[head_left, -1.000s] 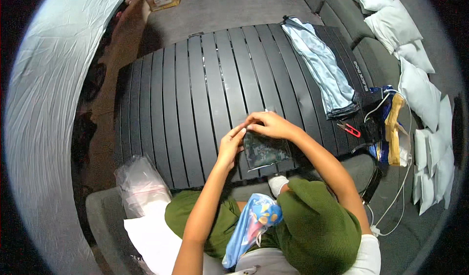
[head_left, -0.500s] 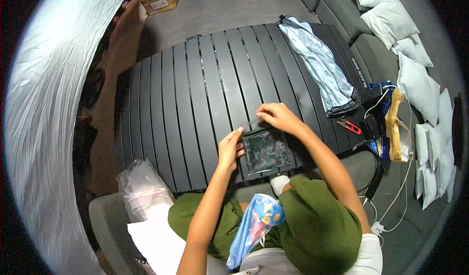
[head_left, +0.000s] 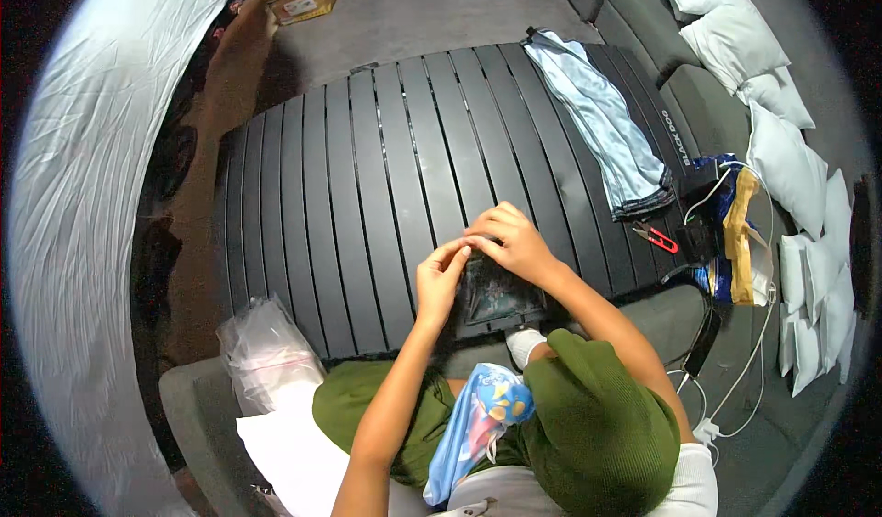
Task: Fold a camouflage patterned neck gaiter and place it into a plastic resealable bag.
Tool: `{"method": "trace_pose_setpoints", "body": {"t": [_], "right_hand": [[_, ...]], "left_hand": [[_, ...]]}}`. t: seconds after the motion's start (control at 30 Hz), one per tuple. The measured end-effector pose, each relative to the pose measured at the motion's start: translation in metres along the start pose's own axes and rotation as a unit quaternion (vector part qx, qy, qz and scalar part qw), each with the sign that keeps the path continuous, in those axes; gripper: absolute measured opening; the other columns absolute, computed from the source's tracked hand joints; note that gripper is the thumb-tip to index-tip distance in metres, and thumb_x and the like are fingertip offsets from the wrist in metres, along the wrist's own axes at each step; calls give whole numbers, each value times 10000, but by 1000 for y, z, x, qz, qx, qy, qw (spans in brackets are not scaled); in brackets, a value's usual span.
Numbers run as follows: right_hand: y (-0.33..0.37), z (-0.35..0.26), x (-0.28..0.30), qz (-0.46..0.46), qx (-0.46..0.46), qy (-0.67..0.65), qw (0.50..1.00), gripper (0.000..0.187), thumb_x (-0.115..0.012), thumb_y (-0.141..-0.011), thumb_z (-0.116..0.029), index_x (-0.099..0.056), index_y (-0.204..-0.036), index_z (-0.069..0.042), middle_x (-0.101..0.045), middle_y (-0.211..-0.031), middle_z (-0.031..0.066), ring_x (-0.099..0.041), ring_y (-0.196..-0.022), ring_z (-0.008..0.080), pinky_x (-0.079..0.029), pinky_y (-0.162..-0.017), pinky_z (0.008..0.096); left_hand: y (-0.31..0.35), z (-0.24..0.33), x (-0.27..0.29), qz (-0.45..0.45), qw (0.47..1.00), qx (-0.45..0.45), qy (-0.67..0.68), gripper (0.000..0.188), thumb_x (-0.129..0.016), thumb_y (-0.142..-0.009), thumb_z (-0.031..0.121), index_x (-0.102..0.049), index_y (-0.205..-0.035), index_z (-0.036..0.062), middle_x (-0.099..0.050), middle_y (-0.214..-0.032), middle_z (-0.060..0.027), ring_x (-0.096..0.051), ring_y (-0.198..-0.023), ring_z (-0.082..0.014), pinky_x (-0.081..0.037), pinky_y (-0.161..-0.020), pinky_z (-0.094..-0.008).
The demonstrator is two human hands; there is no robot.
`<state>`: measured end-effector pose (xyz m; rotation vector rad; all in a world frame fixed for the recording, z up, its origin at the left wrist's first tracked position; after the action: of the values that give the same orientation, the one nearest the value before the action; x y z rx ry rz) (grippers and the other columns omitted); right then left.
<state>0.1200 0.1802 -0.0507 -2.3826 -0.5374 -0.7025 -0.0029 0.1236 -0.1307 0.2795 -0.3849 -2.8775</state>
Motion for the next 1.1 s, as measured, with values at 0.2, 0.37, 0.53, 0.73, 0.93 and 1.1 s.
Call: {"method": "trace_pose_setpoints", "body": {"t": [0.2, 0.37, 0.53, 0.73, 0.93, 1.1], "right_hand": [[-2, -12, -6, -32, 45, 50, 997, 93, -635, -729, -106, -625, -796, -42, -572, -761, 70, -515, -746, 241, -417, -693, 326], [3, -6, -2, 69, 7, 104, 992, 68, -585, -769, -85, -563, -744, -25, -554, -767, 83, -512, -719, 220, -407, -670, 314], [26, 93, 2, 186, -337, -241, 891, 161, -524, -875, -195, -576, -809, -57, -544, -687, -4, -514, -585, 95, -408, -494, 248], [76, 187, 132, 473, -274, -520, 656, 152, -480, -873, -169, -518, -782, -53, -602, -852, 118, -527, -639, 153, -437, -571, 294], [66, 107, 190, 258, -255, -432, 826, 174, -486, -890, -187, -524, -801, -43, -554, -668, 61, -534, -530, 148, -459, -500, 253], [123, 49, 81, -287, -359, -470, 753, 161, -589, -814, -126, -570, -766, 27, -608, -730, 133, -605, -609, 190, -507, -561, 299]], "left_hand": [[5, 12, -1, -23, 999, -49, -6, 223, -609, -826, 97, -618, -1014, -22, -644, -927, -57, -580, -834, -87, -450, -762, -210], [7, 19, -5, -42, 998, -37, -35, 228, -602, -828, 92, -611, -1017, -35, -643, -942, -81, -587, -850, -96, -451, -765, -207], [6, 1, 14, 14, 998, 49, 44, 239, -608, -822, 104, -603, -1027, -18, -644, -925, -78, -588, -806, -86, -445, -710, -188], [3, -11, 21, 74, 982, 152, 84, 287, -600, -824, 207, -591, -1086, 89, -620, -885, 54, -430, -606, -6, -334, -542, -159], [-13, -14, 37, 55, 989, 116, 79, 359, -568, -847, 273, -540, -1148, 78, -614, -986, 21, -372, -550, -18, -362, -521, -180], [-11, -1, 36, 62, 990, 112, 57, 340, -585, -848, 248, -539, -1137, 74, -616, -958, 6, -426, -590, -10, -373, -517, -145]]}}
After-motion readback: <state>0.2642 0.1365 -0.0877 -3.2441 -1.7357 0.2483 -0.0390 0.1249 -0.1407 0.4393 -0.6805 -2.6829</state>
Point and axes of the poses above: each hand's wrist, its own y-axis away from the middle knuckle, its own x-axis out of the back of the hand, z = x × y, the point moved 7 cm from there along -y, towards the middle knuckle
